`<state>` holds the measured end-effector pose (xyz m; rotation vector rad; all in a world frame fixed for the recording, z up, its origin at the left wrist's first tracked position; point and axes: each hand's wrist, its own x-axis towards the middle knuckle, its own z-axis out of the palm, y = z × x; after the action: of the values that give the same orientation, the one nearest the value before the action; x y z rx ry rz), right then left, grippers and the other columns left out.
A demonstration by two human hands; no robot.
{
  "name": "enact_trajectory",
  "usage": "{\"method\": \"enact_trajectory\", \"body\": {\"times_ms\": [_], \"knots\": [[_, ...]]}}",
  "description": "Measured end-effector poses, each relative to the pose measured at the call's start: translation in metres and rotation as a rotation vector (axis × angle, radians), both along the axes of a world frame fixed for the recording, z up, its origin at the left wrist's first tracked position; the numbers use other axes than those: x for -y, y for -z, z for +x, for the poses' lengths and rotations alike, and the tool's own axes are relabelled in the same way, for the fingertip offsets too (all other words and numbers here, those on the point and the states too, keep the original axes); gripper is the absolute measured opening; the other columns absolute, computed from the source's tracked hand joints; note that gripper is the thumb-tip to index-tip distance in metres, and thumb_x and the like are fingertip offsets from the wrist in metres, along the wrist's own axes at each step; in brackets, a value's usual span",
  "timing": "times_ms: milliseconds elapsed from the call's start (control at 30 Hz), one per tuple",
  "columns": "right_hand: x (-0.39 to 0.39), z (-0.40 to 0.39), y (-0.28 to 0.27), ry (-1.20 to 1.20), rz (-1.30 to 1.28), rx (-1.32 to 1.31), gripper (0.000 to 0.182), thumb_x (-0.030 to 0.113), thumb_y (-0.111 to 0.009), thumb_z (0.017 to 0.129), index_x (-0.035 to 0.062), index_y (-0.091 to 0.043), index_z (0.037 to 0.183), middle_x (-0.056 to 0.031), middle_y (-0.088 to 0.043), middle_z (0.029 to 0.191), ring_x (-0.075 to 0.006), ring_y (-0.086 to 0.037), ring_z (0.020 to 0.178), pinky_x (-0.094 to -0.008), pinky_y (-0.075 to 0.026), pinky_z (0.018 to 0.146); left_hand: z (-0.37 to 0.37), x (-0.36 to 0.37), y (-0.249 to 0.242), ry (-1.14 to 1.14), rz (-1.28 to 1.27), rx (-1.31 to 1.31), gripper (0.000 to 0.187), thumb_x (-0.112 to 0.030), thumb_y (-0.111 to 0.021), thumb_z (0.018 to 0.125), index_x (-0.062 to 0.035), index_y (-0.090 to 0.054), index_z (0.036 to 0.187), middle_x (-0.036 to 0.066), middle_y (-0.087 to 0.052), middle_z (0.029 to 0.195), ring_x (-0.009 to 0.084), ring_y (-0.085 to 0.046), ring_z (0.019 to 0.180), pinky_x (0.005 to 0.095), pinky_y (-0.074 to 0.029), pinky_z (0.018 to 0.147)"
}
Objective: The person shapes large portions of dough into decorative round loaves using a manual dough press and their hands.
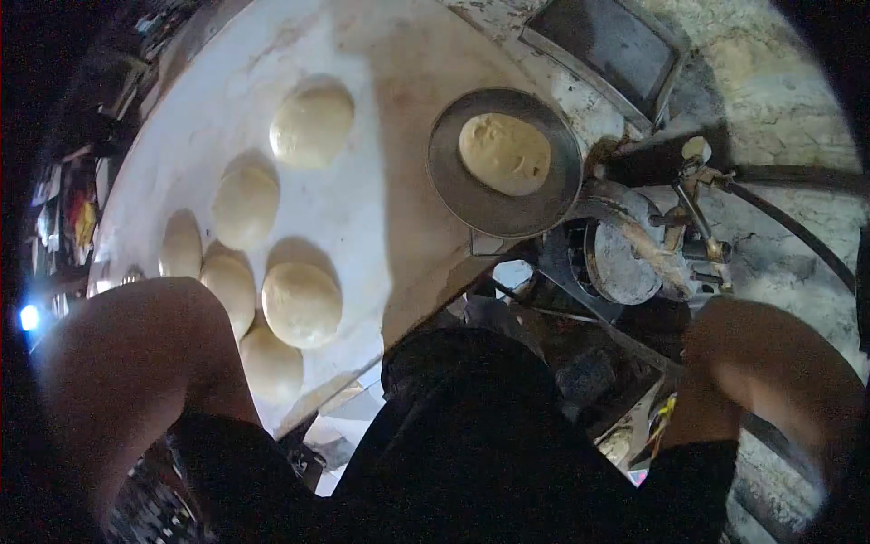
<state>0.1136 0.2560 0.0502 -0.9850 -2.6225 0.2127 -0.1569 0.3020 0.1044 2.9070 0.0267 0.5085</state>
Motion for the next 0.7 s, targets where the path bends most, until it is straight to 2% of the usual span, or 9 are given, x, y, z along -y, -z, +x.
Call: {"method": "enact_trajectory", "body": {"times_ms": [167, 367, 700], "knots": [[0.027, 0.022, -0.028, -0.226, 0.044, 0.085, 0.049, 0.024, -0.063, 0.093, 0.0004, -0.049, 0.133, -0.0195, -0.051, 0.13, -0.0354, -0.05, 0.119, -0.0462, -0.038, 0.106, 0.045, 0.054, -0.044, -0.054, 0.058, -0.095, 0.062, -0.039, -0.055, 0.098, -0.0015, -0.04, 0.146, 0.023, -0.037, 0.153, 0.0403, -0.032, 0.143, 0.0468, -0.026, 0.118], [0.053, 0.071, -0.034, -0.33, 0.105, 0.097, 0.051, 0.023, -0.06, 0.095, 0.0004, -0.044, 0.137, -0.0203, -0.045, 0.135, -0.0368, -0.045, 0.124, -0.0472, -0.034, 0.109, 0.094, 0.107, -0.066, -0.148, 0.096, -0.165, 0.06, -0.036, -0.056, 0.098, -0.0015, -0.041, 0.145, 0.022, -0.037, 0.153, 0.0406, -0.032, 0.143, 0.047, -0.026, 0.119], [0.066, 0.115, -0.026, -0.378, 0.146, 0.076, 0.054, 0.022, -0.053, 0.098, 0.0005, -0.036, 0.144, -0.0216, -0.036, 0.145, -0.0392, -0.035, 0.133, -0.0488, -0.028, 0.113, 0.13, 0.123, -0.035, -0.225, 0.106, -0.172, 0.056, -0.032, -0.056, 0.098, -0.0016, -0.043, 0.144, 0.021, -0.038, 0.153, 0.0411, -0.031, 0.143, 0.0473, -0.025, 0.119]]}}
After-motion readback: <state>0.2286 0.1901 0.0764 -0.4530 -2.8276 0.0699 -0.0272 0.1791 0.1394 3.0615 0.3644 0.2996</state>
